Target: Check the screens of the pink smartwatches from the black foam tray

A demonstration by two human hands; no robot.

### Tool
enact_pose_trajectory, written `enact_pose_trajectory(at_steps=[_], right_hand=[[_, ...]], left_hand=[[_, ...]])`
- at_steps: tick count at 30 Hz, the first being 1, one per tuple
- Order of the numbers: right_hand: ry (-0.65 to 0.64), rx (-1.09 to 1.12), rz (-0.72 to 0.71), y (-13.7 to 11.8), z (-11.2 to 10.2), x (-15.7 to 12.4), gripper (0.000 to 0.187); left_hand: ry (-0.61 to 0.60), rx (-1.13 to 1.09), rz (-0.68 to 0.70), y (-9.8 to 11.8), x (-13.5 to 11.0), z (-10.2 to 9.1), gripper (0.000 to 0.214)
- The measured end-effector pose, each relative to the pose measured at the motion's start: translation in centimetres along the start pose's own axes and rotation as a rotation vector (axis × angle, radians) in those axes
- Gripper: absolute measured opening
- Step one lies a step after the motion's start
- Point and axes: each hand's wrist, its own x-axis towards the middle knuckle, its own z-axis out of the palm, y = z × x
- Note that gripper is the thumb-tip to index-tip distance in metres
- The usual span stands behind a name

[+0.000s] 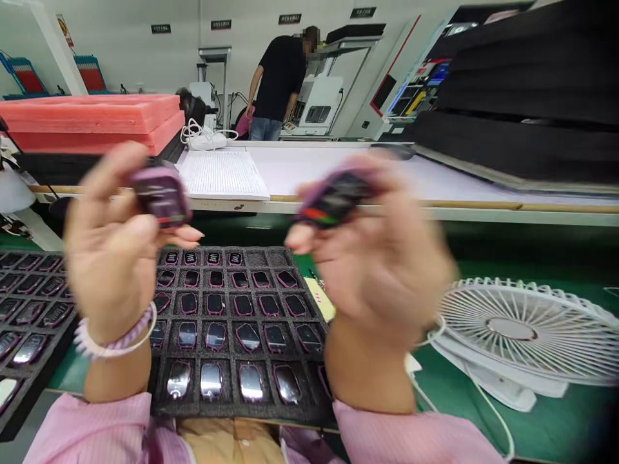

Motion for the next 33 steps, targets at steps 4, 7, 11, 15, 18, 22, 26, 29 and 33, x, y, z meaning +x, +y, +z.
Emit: enact_pose_trajectory(at_steps=[4,7,11,15,18,22,26,29,33], right_hand=[[-0.095,0.254,0.125,2.9,0.6,2.4,0.051],[-0.137,0.288,0.164,4.4,0.2,2.9,0.058],[-0.153,0.240,0.128,4.7,-0.4,2.5,0.059],[-0.178,0.188,0.110,5.0,-0.8,2.7,0.052],[-0.175,0.181,0.100,5.3,-0.9,3.0,0.048],[-0.131,0.167,0.098,4.9,-1.1,2.8,0.050],[-0.115,0.144,0.065,3.7,-1.1,2.1,0.049],[-0.133,0.162,0.055,3.1,-1.0,1.7,0.045],[-0.138,0.200,0.077,3.3,-0.9,1.7,0.043]], left_hand=[[-0.128,-0.004,-0.223,-3.0,0.3,1.4,0.050],[-0.200,0.043,-0.290,-4.9,-0.1,1.8,0.053],[-0.214,0.052,-0.283,-5.7,-0.5,2.0,0.051],[-0.214,0.058,-0.333,-5.7,-0.3,2.1,0.045],[-0.211,0.044,-0.347,-5.8,-0.1,2.2,0.044],[-0.234,0.027,-0.373,-5.7,-0.2,2.3,0.050],[-0.270,0.055,-0.401,-4.7,-0.6,2.2,0.049],[-0.275,0.050,-0.390,-4.0,-0.8,2.2,0.045],[-0.257,0.039,-0.388,-3.8,-0.8,2.2,0.039]])
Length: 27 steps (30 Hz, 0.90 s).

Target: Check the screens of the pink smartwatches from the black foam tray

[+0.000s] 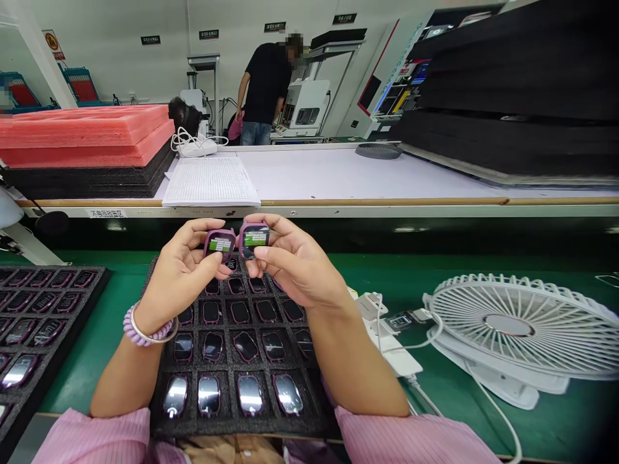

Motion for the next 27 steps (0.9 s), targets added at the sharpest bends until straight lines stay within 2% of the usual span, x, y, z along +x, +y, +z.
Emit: enact_pose_trajectory(at_steps=[7,15,22,27], right_hand=[[-0.001,0.031,0.002,0.5,-0.2,0.3,0.039],[-0.016,0.040,-0.002,0.0,0.1,-0.1,0.040],[0.020,0.085,0.053,1.0,-0.4,0.7,0.034],[0.030,0.092,0.072,1.8,-0.8,1.4,0.036]], left_hand=[[-0.009,-0.005,-0.010,-0.3,0.1,0.2,0.030],[-0.025,-0.024,-0.025,0.0,-0.1,-0.2,0.031],[-0.009,-0.020,-0.070,-0.4,0.6,-0.3,0.029],[0.008,-0.011,-0.100,-1.1,1.3,-0.3,0.031]])
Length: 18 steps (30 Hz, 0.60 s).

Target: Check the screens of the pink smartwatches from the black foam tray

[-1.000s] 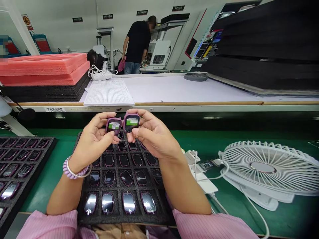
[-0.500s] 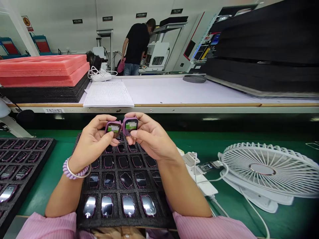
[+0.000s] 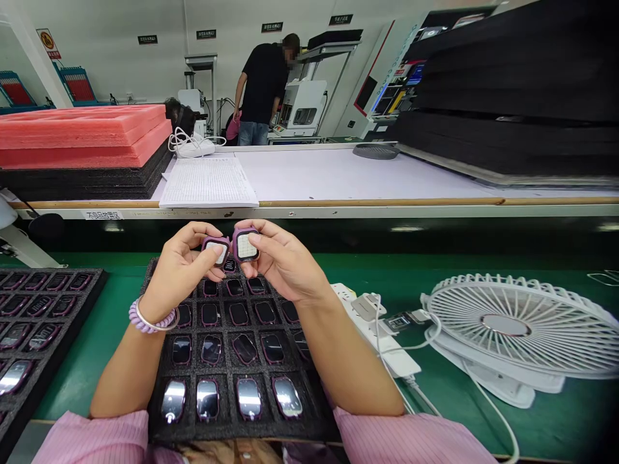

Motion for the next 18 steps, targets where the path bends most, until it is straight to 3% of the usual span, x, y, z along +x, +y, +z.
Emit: enact_pose_trajectory(at_steps=[18], right_hand=[[-0.026,-0.055,-0.034,-0.70,0.45,-0.91,0.049]], left_hand=[[-0.026,-0.040,0.042,0.18,-0.62,-0.04,0.037]])
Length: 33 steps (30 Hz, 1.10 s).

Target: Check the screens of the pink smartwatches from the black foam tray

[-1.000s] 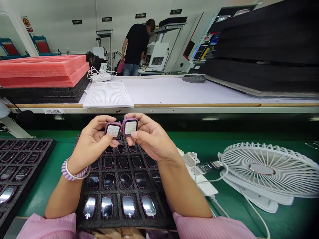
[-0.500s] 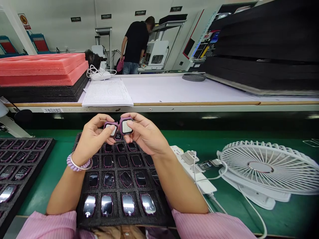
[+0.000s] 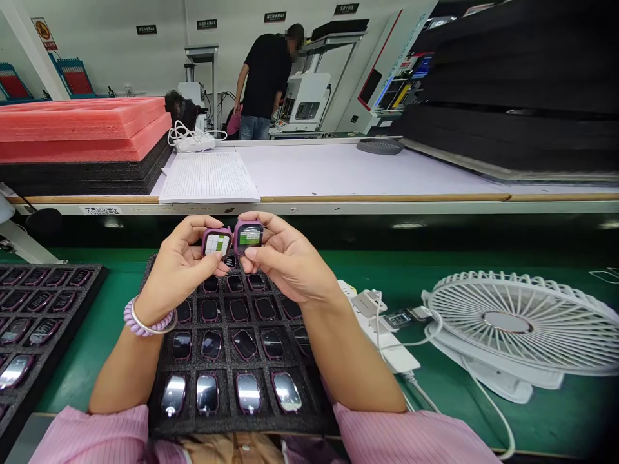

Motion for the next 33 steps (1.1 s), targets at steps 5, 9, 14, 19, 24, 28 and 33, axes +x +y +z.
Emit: enact_pose_trajectory(at_steps=[5,9,14,19,24,28,33], right_hand=[[0.008,0.007,0.002,0.04,-0.03,0.09,0.049],[0.009,0.024,0.013,0.30,-0.10,0.24,0.040],[0.006,0.056,0.022,0.46,-0.06,0.27,0.037],[0.006,0.029,0.023,0.50,-0.10,0.20,0.041],[0.008,-0.018,0.007,0.55,-0.13,0.22,0.046],[0.020,0.025,0.029,0.44,0.00,0.25,0.043],[0.022,0.038,0.033,0.63,-0.06,0.40,0.041]], left_hand=[[0.001,0.014,-0.007,0.06,0.10,0.10,0.040],[0.017,0.051,-0.019,0.19,0.20,0.24,0.032],[0.038,0.071,-0.024,0.19,0.34,0.13,0.031],[0.045,0.066,-0.025,0.13,0.33,0.12,0.033],[0.041,0.054,-0.021,0.16,0.34,0.16,0.034],[0.054,0.048,-0.020,0.09,0.43,0.14,0.040],[0.061,0.075,0.000,-0.06,0.46,0.24,0.038]])
